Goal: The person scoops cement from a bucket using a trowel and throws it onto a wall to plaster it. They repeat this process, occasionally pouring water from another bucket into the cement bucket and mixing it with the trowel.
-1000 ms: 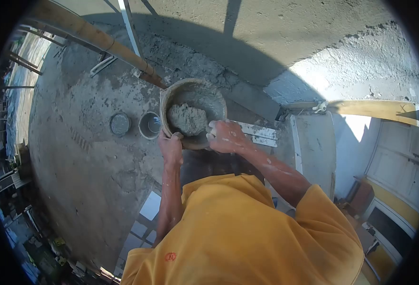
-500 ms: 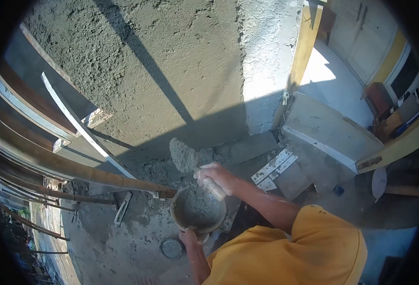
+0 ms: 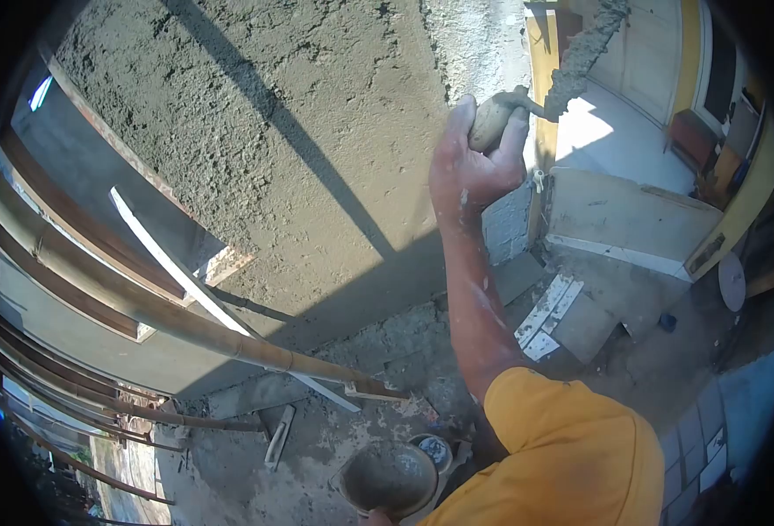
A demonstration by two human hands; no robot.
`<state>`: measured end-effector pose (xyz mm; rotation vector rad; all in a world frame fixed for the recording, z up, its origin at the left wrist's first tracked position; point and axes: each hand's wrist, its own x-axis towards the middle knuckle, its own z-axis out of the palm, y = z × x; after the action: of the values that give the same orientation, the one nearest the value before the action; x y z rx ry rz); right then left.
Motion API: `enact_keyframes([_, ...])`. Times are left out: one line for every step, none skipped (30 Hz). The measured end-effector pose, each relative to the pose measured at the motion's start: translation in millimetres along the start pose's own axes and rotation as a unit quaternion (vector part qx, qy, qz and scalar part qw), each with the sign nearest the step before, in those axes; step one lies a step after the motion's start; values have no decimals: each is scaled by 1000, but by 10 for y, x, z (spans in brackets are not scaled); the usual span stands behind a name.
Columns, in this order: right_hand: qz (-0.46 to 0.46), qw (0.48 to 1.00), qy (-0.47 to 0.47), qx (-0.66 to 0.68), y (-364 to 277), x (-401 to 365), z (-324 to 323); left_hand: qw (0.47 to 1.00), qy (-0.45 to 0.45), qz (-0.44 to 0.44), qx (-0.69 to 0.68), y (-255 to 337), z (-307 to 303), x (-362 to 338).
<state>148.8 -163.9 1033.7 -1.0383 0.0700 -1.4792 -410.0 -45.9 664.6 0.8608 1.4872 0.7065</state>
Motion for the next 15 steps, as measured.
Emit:
enact_keyframes([-28,999,40,-13,174,-28,128,1000,6,-5,-7,15,-25,31])
enact_keyframes([-53,995,75,-27,401,-126,235,1000,8,-8,-10,37,-19,66])
enact_keyframes([-77,990,106,-41,680,-261,355,1000,12,-10,-9,50,-22,87])
enact_keyframes([-55,995,60,-53,1132,-507,545,1000,14,-14,-13,53,-31,109])
enact_keyframes([-32,993,-77,-83,1429,-932,646,1000,16,-15,-9,47,-41,137])
enact_keyframes([-108,913,-309,-243,2108,-1474,628,1000,12,-15,3,39,-54,108])
enact_keyframes([-242,863,-423,-134,2442,-1963,203,1000,5,-16,8,54,-56,95])
enact_keyframes([-11,640,-733,-228,1584,-1914,-340,1000,-1,-10,4,91,-36,137])
enact_keyframes([-119,657,-743,-38,1339,-2168,-1069,1000,-14,-12,-8,79,61,145])
enact_keyframes([-13,565,-823,-58,1130,-2304,-1695,999,-34,-13,-16,88,158,154])
enact_keyframes([86,466,-875,-101,923,-2433,-2310,999,-51,-6,-8,164,228,105])
enact_keyframes([199,398,-889,-102,477,-2227,-2541,997,-57,14,51,127,289,182])
enact_keyframes([170,384,-905,-73,431,-2238,-2770,992,-61,34,109,88,342,259])
enact_keyframes([141,370,-917,-46,371,-2198,-3105,991,-98,37,79,82,463,291])
enact_keyframes([117,355,-927,-20,289,-2156,-3358,989,-135,39,53,80,541,300])
